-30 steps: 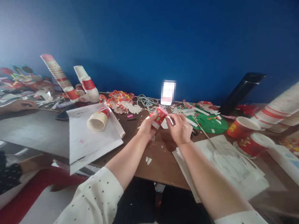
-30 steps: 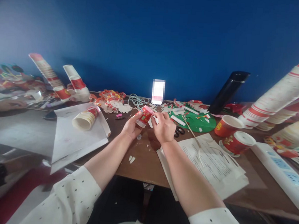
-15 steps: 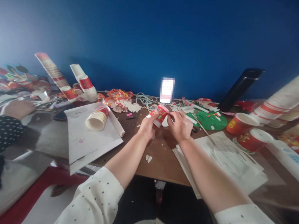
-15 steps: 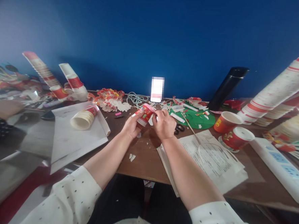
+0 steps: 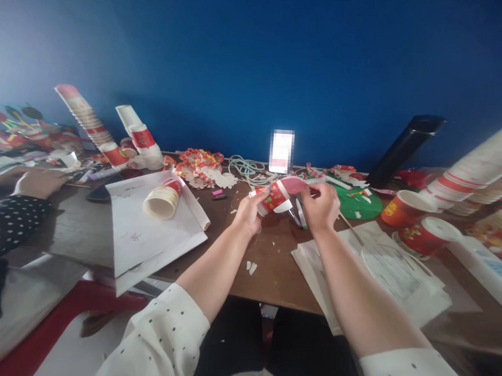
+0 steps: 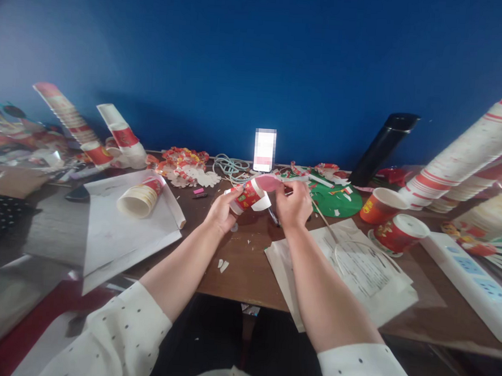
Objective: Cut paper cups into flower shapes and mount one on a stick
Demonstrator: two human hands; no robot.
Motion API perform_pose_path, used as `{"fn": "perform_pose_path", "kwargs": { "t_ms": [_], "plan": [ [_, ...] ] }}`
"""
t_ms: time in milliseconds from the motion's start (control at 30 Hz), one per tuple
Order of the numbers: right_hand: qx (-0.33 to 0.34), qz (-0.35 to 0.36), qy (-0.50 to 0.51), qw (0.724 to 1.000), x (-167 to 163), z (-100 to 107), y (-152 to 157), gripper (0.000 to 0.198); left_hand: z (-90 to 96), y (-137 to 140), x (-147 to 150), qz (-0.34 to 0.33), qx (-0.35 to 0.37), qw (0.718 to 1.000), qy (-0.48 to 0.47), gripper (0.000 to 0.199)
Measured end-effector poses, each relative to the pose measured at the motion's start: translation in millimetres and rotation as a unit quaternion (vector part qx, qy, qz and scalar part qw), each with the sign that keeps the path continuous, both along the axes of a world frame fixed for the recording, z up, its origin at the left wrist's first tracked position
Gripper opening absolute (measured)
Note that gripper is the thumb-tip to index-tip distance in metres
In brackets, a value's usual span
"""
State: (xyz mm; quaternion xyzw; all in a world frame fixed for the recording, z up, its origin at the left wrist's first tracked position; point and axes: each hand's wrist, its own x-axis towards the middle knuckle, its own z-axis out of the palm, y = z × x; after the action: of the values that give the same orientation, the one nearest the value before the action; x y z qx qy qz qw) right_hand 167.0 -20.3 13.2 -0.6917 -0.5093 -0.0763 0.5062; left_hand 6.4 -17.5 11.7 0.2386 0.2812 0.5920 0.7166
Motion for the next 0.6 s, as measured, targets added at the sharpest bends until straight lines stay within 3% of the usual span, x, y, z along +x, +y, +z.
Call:
{"fn": "perform_pose_path", "kwargs": {
  "t_ms": [167,267,333,433,533,600],
  "plan": [
    [0.042,-0.034,0.148,0.987,31.4,-1.9,10.3,0.017,4.3,2.4,-10.6,-0.01,-0.017,0.996,-0.088,0.014],
    [0.08,0.015,0.214,0.973,37.2,-3.2,13.5,0.02,8.0,1.9,-16.4,-0.043,-0.027,0.99,-0.131,0.019],
    [0.101,0.09,0.296,0.946,33.8,-0.3,12.9,0.022,8.8,2.1,-17.9,-0.065,-0.029,0.987,-0.144,0.026],
    [0.111,0.214,0.423,0.874,25.3,15.5,2.5,0.023,7.2,4.8,-17.9,-0.079,-0.034,0.984,-0.154,0.032],
    [0.058,0.324,0.433,0.839,21.9,44.7,-25.4,0.024,4.0,9.8,-17.6,-0.068,-0.037,0.981,-0.176,0.029],
    [-0.076,0.38,0.367,0.845,24.3,65.6,-53.2,0.023,2.4,12.3,-17.9,-0.062,-0.036,0.98,-0.188,0.025]
  ]
}}
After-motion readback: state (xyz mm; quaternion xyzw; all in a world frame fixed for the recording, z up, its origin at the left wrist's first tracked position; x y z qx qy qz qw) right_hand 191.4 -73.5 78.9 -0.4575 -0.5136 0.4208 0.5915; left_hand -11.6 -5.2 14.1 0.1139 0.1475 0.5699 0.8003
